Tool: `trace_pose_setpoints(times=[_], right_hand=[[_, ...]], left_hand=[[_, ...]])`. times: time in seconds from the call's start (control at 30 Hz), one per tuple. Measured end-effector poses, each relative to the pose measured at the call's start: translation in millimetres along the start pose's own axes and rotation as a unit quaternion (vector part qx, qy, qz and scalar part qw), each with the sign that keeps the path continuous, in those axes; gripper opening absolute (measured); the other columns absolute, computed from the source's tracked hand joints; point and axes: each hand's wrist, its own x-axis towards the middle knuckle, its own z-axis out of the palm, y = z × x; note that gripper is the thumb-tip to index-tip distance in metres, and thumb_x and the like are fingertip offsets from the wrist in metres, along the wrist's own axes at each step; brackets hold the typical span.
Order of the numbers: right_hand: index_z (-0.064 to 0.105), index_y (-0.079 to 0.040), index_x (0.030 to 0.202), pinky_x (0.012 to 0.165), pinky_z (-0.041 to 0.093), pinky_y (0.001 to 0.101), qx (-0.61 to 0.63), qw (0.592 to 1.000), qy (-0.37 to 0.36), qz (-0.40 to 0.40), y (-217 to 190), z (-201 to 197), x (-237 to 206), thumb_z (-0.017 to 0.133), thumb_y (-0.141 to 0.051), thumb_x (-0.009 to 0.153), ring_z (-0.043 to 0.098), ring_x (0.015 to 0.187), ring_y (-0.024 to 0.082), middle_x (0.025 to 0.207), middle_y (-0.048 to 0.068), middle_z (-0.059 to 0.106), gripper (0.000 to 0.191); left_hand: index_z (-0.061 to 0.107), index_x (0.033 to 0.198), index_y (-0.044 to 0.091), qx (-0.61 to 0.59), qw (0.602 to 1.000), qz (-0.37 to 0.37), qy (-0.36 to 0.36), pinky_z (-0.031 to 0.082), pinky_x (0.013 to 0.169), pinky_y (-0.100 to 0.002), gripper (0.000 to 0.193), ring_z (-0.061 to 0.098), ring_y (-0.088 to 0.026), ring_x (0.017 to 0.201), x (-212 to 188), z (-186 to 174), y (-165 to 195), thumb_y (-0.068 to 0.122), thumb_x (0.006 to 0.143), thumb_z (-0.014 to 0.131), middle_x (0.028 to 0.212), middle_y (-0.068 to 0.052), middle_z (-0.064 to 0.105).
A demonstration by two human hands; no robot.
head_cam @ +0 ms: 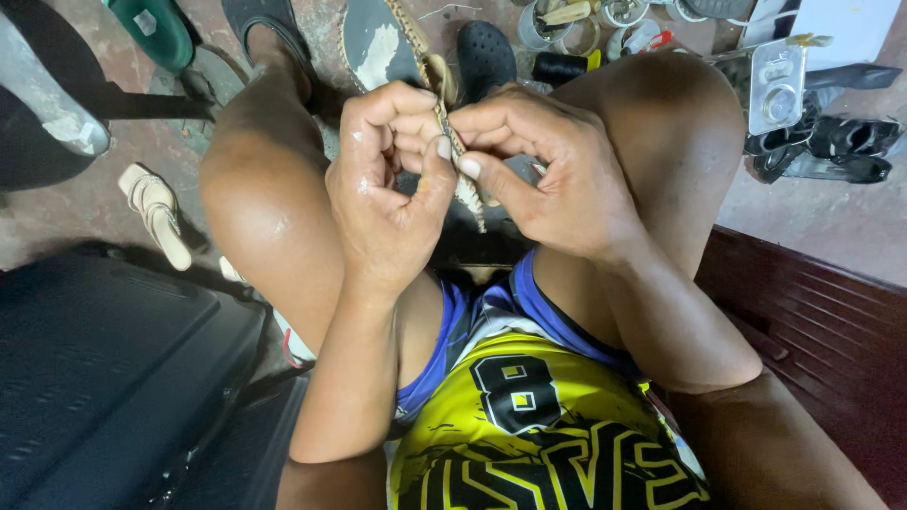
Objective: The person sits on the floor and sews the sole of a beige sandal using a needle and thread. They repeatedly pull the thread through the sole's edge, tightening stitches along the perimeter.
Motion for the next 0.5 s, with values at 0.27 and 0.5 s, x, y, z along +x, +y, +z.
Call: trace_pose_setpoints(times=[0.27,0.5], right_hand=[[0.057,0.004,0.11,0.095,0.055,0.0211,0.106,0.993,0.035,-0.023,7.8,7.8,-5.1,0.062,0.01,0.11,0.064,0.104,0.006,0.112,0.006,0.066,0.008],[0.058,0.002,0.111,0.082,0.052,0.0198,0.088,0.994,0.047,0.042,9.6,8.0,-2.4,0.061,0.004,0.109,0.061,0.094,0.003,0.102,0.002,0.066,0.004]], left_hand=[[0.053,0.126,0.004,0.031,0.998,0.019,0.042,0.059,0.078,-0.021,0.027,0.065,-0.006,0.084,-4.5,8.0,2.3,-0.007,0.106,0.067,0.097,-0.002,0.066],[0.055,0.126,0.006,0.122,0.991,0.055,0.03,0.059,0.079,-0.022,0.029,0.066,-0.009,0.084,-3.7,9.0,8.4,-0.005,0.104,0.068,0.099,-0.003,0.065]])
